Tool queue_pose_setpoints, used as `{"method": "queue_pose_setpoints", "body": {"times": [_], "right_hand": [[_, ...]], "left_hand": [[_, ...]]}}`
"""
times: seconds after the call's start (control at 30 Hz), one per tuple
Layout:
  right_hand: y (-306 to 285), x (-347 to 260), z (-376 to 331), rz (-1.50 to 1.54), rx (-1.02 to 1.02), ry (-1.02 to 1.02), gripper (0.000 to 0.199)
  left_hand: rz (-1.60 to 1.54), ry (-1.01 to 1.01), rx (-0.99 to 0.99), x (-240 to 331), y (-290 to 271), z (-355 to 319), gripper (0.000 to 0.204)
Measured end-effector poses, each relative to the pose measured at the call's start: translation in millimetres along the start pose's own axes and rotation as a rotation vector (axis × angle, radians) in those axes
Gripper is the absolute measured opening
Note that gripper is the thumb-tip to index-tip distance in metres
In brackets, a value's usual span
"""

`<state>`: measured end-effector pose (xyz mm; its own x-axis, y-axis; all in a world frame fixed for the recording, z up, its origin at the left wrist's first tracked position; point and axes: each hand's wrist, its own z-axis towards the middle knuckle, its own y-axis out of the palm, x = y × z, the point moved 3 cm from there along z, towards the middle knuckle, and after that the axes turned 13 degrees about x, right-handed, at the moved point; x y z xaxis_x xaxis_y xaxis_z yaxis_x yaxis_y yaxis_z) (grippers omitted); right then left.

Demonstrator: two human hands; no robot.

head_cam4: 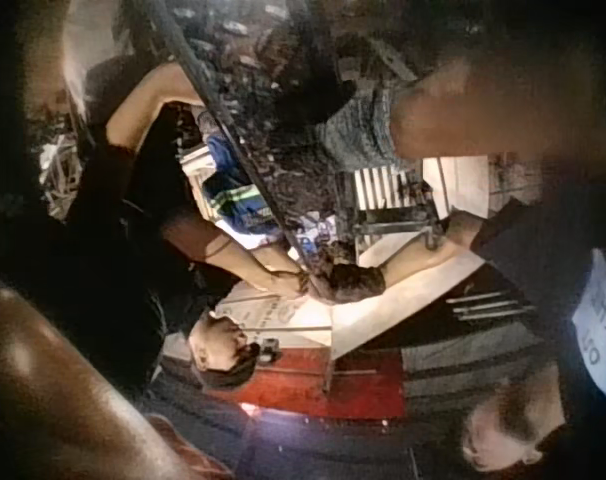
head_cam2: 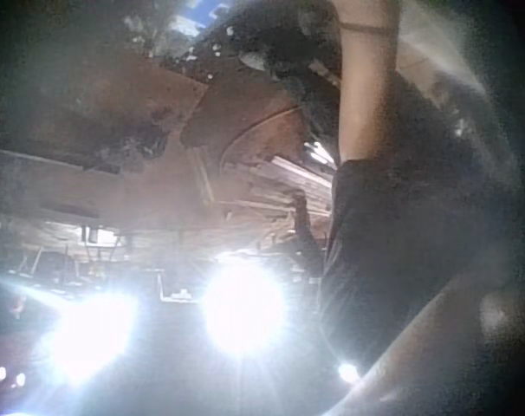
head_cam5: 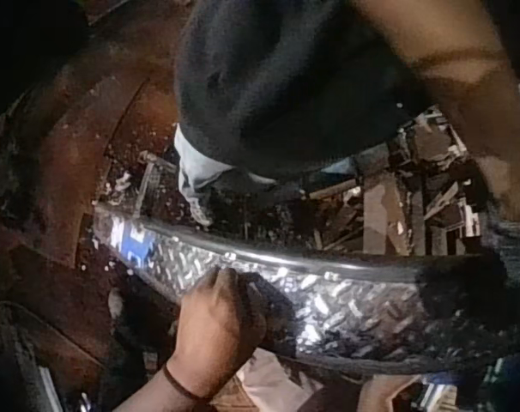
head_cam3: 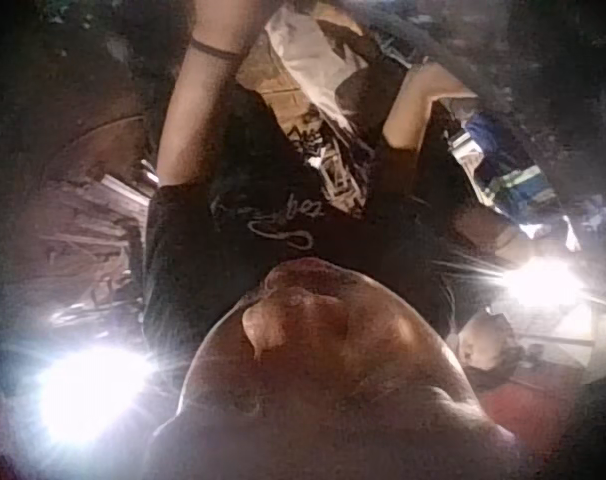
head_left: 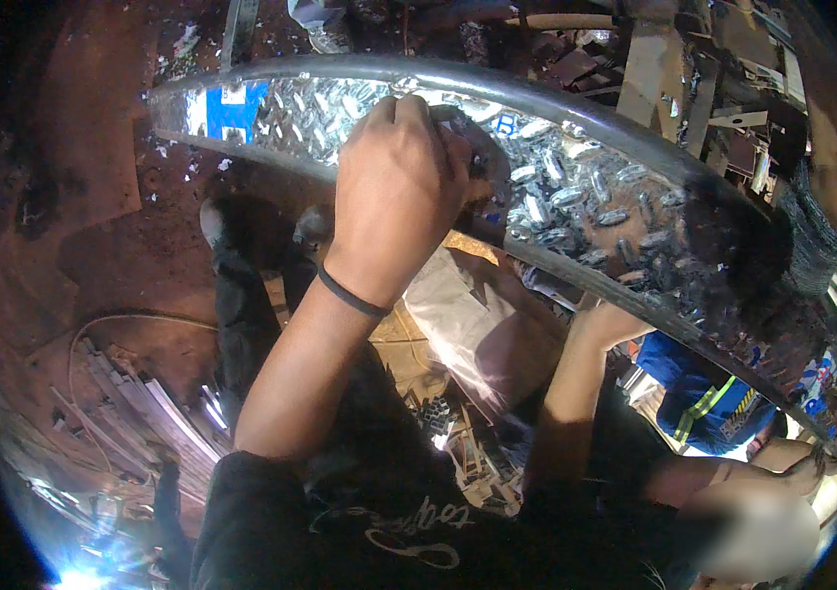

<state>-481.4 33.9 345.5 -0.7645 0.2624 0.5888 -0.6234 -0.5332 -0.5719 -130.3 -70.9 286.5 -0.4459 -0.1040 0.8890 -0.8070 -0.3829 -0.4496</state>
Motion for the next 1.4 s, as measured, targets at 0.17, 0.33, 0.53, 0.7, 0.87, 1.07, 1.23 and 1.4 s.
{"method": "queue_pose_setpoints", "body": {"times": [0.17,0.33,0.53,0.7,0.87,1.07,1.23,1.4], "right_hand": [[4.0,9.1,-14.2,-0.086,-0.008,-0.083,0.059],[-8.6,-5.9,3.0,-0.005,0.074,0.005,0.067],[-30.2,-34.7,35.7,0.38,0.102,0.139,0.063],[-37.5,-44.7,54.5,0.401,0.053,0.08,0.06],[-32.0,-42.3,50.3,0.556,0.019,0.221,0.059],[-27.0,-38.9,42.9,0.677,-0.034,0.348,0.057],[-29.5,-38.2,40.6,0.696,-0.047,0.365,0.056],[-30.5,-40.5,45.5,0.727,-0.061,0.397,0.055]], "left_hand": [[-0.05,0.05,0.0,-6.0,2.7,-6.4,0.009],[-0.196,0.02,0.145,-5.1,0.3,-25.0,0.02],[-0.174,0.029,0.099,-5.9,1.9,-25.9,0.029],[-0.157,0.021,0.189,-4.0,4.2,-27.7,0.024],[-0.188,-0.001,0.197,-6.6,8.0,-33.8,0.031],[-0.308,-0.112,0.2,-15.4,2.8,-34.5,0.025],[-0.251,-0.055,0.201,-11.9,0.2,-28.9,0.022],[-0.243,-0.04,0.24,-12.5,3.9,-31.2,0.02]]}}
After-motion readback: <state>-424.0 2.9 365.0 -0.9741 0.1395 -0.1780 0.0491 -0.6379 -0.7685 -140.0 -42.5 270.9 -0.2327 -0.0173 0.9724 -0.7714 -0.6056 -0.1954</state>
